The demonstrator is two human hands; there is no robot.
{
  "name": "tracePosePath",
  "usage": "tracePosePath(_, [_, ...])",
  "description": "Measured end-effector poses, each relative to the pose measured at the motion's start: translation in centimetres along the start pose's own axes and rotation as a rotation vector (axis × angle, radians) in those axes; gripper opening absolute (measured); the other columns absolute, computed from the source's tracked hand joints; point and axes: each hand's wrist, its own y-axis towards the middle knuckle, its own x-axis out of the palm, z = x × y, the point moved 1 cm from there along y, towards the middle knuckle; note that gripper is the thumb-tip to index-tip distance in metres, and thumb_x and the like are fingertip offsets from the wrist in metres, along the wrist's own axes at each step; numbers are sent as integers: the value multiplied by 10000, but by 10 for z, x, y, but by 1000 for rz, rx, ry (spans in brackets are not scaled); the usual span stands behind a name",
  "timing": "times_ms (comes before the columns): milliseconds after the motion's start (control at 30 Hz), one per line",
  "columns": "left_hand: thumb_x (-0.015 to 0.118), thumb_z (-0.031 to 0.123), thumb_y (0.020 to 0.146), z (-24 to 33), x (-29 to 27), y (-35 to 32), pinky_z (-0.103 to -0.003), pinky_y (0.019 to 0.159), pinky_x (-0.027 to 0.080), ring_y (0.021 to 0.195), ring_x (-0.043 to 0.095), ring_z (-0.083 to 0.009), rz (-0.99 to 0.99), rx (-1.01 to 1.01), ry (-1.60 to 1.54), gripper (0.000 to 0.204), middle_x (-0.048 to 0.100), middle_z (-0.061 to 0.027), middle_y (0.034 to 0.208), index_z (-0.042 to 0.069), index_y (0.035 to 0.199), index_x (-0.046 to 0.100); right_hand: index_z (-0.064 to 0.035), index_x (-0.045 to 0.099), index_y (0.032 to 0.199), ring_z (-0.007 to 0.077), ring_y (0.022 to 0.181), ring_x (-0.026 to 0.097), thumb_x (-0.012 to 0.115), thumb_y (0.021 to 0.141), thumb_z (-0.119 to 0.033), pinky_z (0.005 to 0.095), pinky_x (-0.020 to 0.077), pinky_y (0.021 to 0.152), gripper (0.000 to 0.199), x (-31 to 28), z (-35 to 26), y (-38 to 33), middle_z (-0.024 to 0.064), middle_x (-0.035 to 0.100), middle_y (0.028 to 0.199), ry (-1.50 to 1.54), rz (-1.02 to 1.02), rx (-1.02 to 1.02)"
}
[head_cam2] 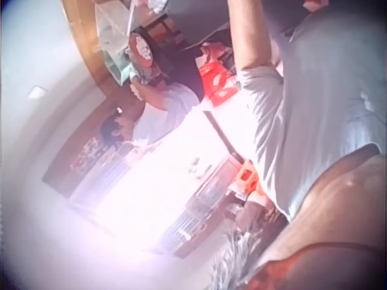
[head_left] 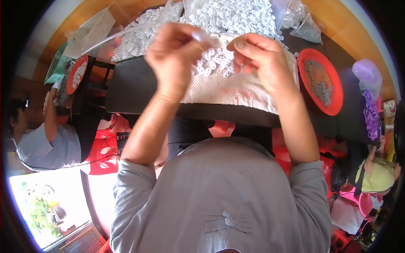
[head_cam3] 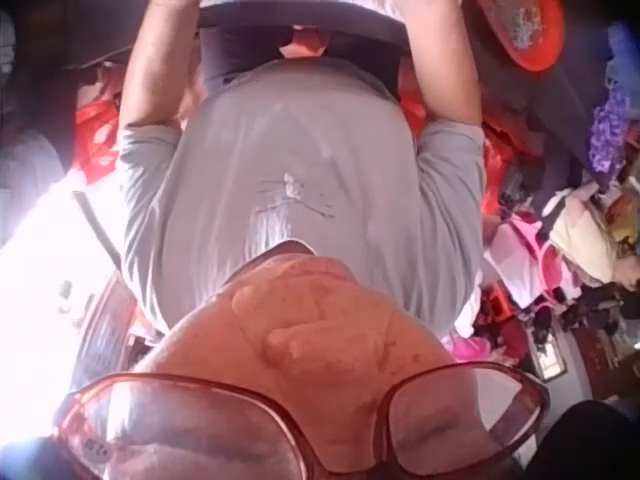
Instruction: Manually assemble small white plastic components at a workbench.
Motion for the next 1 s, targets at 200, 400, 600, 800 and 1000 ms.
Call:
tracePosePath(200, [727, 18, 768, 56, -66, 76, -193, 474, 404, 540, 537, -59, 241, 268, 540, 122, 669, -64, 764, 4, 873, 666, 2, 656, 888, 140, 690, 602, 687, 848, -94, 257, 453, 627, 109, 11, 8, -85, 72, 657, 811, -105, -699, -25])
tracePosePath(400, [672, -62, 767, 33, -53, 30, -227, 494, 437, 592, 545, -72, -63, 658, 950, 135, 636, -14, 747, 27, 866, 653, -17, 656, 878, 250, 771, 629, 653, 819, -148, 349, 474, 678, 144, -39, 62, -172, 114, 643, 810, -440, -513, 373])
tracePosePath(600, [716, -14, 749, -8, -20, -54, -269, 503, 450, 552, 545, -147, -474, 206, 846, 143, 595, -60, 729, 55, 840, 630, -35, 614, 1081, 390, 942, 603, 491, 925, -217, 445, 473, 825, 269, -117, 262, -243, 208, 632, 1009, -801, 361, 498])
tracePosePath(800, [726, 17, 743, -27, -10, -83, -352, 554, 455, 628, 556, -258, -564, 213, 990, 153, 561, -82, 740, 57, 850, 624, -12, 515, 1242, 344, 1068, 572, 531, 958, -253, 461, 443, 909, 372, -144, 308, -161, 188, 599, 1157, -894, 432, 167])
tracePosePath(1000, [698, -31, 716, -27, -7, -92, -340, 543, 442, 645, 558, -252, -527, 436, 1155, 201, 577, -74, 772, 44, 887, 624, -13, 504, 1257, 347, 1084, 564, 530, 957, -266, 462, 434, 924, 393, -211, 324, -228, 190, 593, 1173, -823, 487, 92])
